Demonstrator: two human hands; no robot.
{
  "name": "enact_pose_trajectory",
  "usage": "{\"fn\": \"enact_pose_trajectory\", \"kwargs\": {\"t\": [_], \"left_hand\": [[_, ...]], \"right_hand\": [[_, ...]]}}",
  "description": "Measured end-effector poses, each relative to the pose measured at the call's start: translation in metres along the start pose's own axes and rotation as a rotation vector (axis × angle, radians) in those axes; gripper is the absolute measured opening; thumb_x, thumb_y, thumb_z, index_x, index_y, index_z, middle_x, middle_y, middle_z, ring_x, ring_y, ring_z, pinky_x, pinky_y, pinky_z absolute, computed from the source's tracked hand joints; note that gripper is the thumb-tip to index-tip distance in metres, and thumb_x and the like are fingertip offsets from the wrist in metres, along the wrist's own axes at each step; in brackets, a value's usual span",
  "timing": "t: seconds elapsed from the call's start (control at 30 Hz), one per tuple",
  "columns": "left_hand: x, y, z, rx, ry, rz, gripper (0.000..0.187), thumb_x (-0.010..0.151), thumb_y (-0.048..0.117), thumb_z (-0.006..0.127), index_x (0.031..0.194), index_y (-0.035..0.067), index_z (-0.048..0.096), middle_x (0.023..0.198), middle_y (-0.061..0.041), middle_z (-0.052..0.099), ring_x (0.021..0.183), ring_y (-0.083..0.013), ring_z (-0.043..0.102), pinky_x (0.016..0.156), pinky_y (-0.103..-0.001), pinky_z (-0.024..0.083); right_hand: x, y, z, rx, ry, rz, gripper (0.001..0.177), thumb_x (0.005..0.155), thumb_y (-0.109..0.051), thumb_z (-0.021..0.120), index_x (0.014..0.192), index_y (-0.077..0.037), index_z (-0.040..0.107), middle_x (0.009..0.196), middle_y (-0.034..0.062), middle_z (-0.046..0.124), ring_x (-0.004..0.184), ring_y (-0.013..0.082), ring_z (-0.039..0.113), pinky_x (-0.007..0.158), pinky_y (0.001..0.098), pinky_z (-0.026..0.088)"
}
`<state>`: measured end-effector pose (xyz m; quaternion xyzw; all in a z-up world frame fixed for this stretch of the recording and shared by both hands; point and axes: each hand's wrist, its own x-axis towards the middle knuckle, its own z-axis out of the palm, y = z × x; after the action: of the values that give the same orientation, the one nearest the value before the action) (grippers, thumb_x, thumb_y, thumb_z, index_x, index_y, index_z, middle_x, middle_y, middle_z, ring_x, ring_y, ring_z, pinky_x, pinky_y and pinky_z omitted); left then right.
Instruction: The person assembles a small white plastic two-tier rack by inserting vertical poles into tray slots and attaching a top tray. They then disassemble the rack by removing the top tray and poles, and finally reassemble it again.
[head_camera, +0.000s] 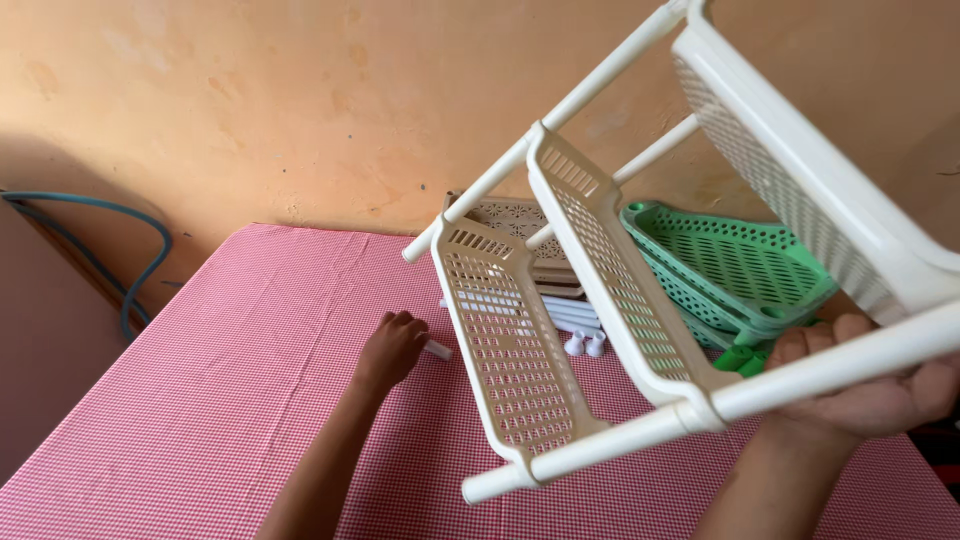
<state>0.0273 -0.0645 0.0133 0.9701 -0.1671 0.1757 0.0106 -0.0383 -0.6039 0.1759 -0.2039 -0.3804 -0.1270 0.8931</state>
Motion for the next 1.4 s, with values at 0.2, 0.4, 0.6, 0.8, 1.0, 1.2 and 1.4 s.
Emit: {"fn": "enact_pose_trajectory", "kwargs": {"t": [0.2, 0.4, 0.6, 0.8, 1.0, 1.2, 1.4], "left_hand": [[0.04, 0.064, -0.001, -0.066, 0.123, -0.079, 0.023, 0.085, 0.019, 0.074, 0.102, 0.004, 0.073, 0.111, -0.011, 0.071, 0.108, -0.0296, 0.063, 0.098, -0.05, 0.051], [0.052, 0.088, 0.01, -0.589, 0.29, -0.116, 0.031, 0.084, 0.021, 0.073, 0.108, 0.001, 0.07, 0.11, -0.015, 0.069, 0.106, -0.0306, 0.063, 0.086, -0.047, 0.055], [0.078, 0.111, 0.021, -0.736, 0.075, -0.092, 0.027, 0.088, 0.019, 0.07, 0.108, 0.001, 0.07, 0.107, -0.014, 0.069, 0.102, -0.0277, 0.063, 0.083, -0.045, 0.055], [0.074, 0.115, 0.026, -0.707, 0.154, -0.169, 0.023, 0.091, 0.017, 0.067, 0.108, 0.002, 0.07, 0.104, -0.012, 0.069, 0.098, -0.0248, 0.063, 0.08, -0.042, 0.054], [0.051, 0.082, 0.021, -0.673, 0.4, -0.376, 0.02, 0.095, 0.015, 0.064, 0.108, 0.002, 0.07, 0.101, -0.01, 0.069, 0.094, -0.022, 0.063, 0.077, -0.039, 0.053], [-0.005, -0.007, -0.035, -0.608, 0.788, -0.698, 0.017, 0.099, 0.013, 0.061, 0.108, 0.002, 0.069, 0.098, -0.008, 0.069, 0.09, -0.0191, 0.064, 0.074, -0.036, 0.053], [-0.054, -0.041, -0.146, -0.903, 1.076, -0.583, 0.019, 0.105, 0.016, 0.057, 0.109, 0.002, 0.068, 0.097, -0.007, 0.069, 0.089, -0.0166, 0.064, 0.075, -0.033, 0.052]], "right_hand": [[0.007, 0.023, 0.052, 0.102, 0.037, 0.047, 0.073, 0.112, -0.069, 0.024, 0.123, -0.004, 0.056, 0.05, 0.0017, 0.029, 0.037, 0.0101, 0.018, 0.037, 0.0273, 0.022], [0.013, 0.043, 0.083, 0.058, 0.015, 0.036, 0.079, 0.11, -0.068, 0.023, 0.131, 0.0, 0.056, 0.047, 0.0012, 0.029, 0.037, 0.0102, 0.018, 0.033, 0.0276, 0.021], [0.008, 0.051, 0.085, 0.067, 0.027, 0.0, 0.072, 0.115, -0.065, 0.025, 0.13, -0.006, 0.063, 0.054, -0.0011, 0.03, 0.038, 0.009, 0.02, 0.034, 0.0275, 0.023], [0.005, 0.06, 0.084, 0.039, -0.024, 0.009, 0.063, 0.121, -0.06, 0.027, 0.123, -0.008, 0.064, 0.054, -0.0019, 0.031, 0.039, 0.0067, 0.02, 0.036, 0.0217, 0.022], [0.007, 0.074, 0.092, 0.048, -0.084, 0.091, 0.065, 0.114, -0.058, 0.032, 0.131, -0.004, 0.064, 0.052, -0.0014, 0.029, 0.041, 0.0085, 0.018, 0.036, 0.0259, 0.021], [0.001, 0.088, 0.109, 0.054, -0.092, 0.119, 0.062, 0.117, -0.059, 0.035, 0.123, -0.002, 0.059, 0.053, -0.0038, 0.029, 0.041, 0.0054, 0.02, 0.039, 0.0225, 0.022], [-0.009, 0.143, 0.134, -0.075, -0.212, 0.166, 0.055, 0.11, -0.059, 0.037, 0.132, -0.01, 0.048, 0.059, -0.0002, 0.032, 0.043, 0.0093, 0.025, 0.041, 0.0293, 0.025]]}}
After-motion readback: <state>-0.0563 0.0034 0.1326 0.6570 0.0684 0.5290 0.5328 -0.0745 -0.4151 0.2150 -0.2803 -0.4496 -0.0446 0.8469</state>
